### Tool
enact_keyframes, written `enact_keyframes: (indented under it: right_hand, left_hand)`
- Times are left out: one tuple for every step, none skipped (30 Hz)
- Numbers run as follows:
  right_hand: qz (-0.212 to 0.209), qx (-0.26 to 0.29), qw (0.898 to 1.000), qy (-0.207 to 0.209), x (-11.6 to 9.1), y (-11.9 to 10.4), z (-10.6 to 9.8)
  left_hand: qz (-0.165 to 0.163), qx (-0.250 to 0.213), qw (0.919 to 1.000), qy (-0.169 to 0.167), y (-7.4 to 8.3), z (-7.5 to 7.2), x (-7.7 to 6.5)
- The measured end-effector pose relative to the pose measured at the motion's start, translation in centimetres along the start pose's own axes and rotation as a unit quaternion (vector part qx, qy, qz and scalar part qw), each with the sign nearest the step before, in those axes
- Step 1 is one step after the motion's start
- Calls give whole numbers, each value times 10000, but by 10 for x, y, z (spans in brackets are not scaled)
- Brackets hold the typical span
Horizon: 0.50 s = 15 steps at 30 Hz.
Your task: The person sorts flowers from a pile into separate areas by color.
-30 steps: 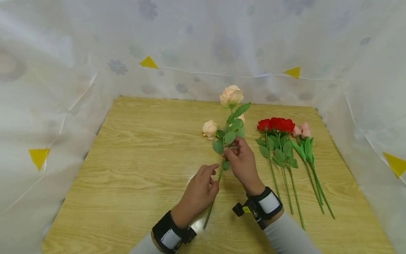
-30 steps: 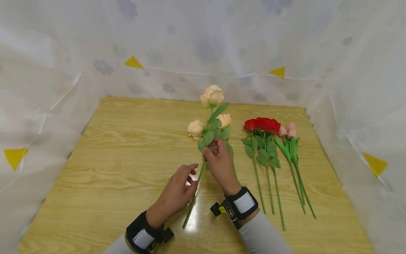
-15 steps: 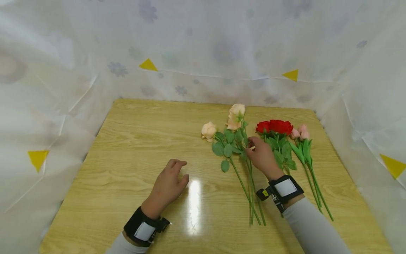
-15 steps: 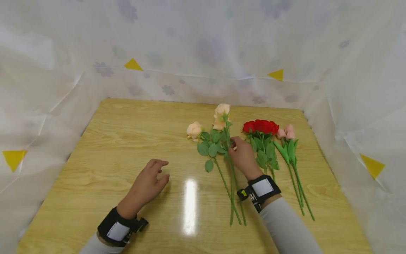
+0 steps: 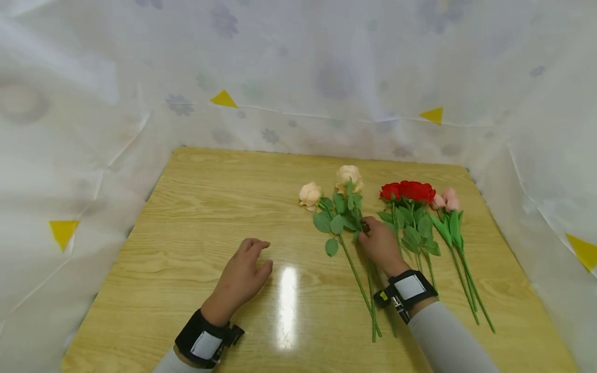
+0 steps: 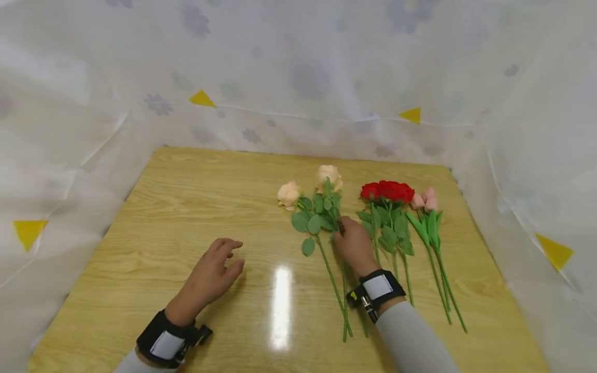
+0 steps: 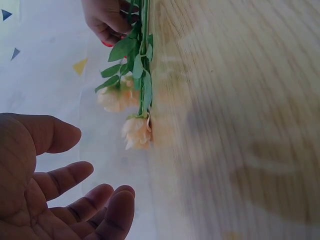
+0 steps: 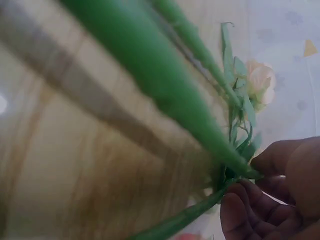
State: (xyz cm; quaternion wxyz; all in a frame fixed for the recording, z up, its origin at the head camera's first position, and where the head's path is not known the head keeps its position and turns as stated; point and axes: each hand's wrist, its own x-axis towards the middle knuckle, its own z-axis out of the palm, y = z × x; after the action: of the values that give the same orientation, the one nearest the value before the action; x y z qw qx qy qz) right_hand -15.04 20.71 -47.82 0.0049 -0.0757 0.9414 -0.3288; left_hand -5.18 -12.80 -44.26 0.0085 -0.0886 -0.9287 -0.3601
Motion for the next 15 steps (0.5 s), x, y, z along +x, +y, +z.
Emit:
enact_keyframes:
  right_hand:
    - [56, 147, 9999, 14, -1, -1, -2]
    - [123, 270, 9996, 25, -3, -1, -4]
    - [203, 380, 9991, 19, -4, 0, -6]
    - [271, 449, 9986, 35, -7, 1, -8]
    - [339, 520, 9980, 73, -10, 1, -10]
    - [374, 549, 9977, 108, -13, 2, -12]
    - [405, 561, 9975, 165, -16, 2, -14]
    - [423, 566, 9972, 234, -20, 3, -16]
    - [421, 577, 9970, 304, -23, 4, -18]
    - [394, 586, 9968, 384, -26, 4, -21]
    - [363, 605, 9965, 446, -29, 5, -24]
    - [318, 591, 9965, 495, -31, 6, -27]
    - [271, 560, 9966, 538, -34, 6, -29]
    - [191, 511, 9969, 570, -36, 6, -31]
    - [96, 439, 9973, 572, -37, 5, -32]
  left_hand:
    - [-15, -8, 10000, 6, -1, 0, 0]
    - [-7, 0, 10000, 21, -2, 0, 0]
    - [2, 13, 10000, 48, -3, 0, -1]
    - [26, 39, 10000, 75, -4, -1, 0]
    - [56, 71, 9999, 107, -5, -1, 0]
    - [89, 115, 9998, 152, -6, -2, 0]
    - [95, 164, 9996, 193, -7, -4, 0]
    - [101, 199, 9995, 223, -8, -6, 1]
    - [129, 259, 9992, 276, -9, -8, 2]
    - [177, 349, 9986, 347, -11, -10, 4]
    - [231, 453, 9978, 429, -12, -12, 5]
    - [302, 576, 9964, 537, -14, -14, 8]
    - [369, 728, 9945, 652, -15, -17, 10]
    - [480, 876, 9918, 801, -16, -19, 12]
    - [611, 1061, 9876, 982, -16, -20, 14]
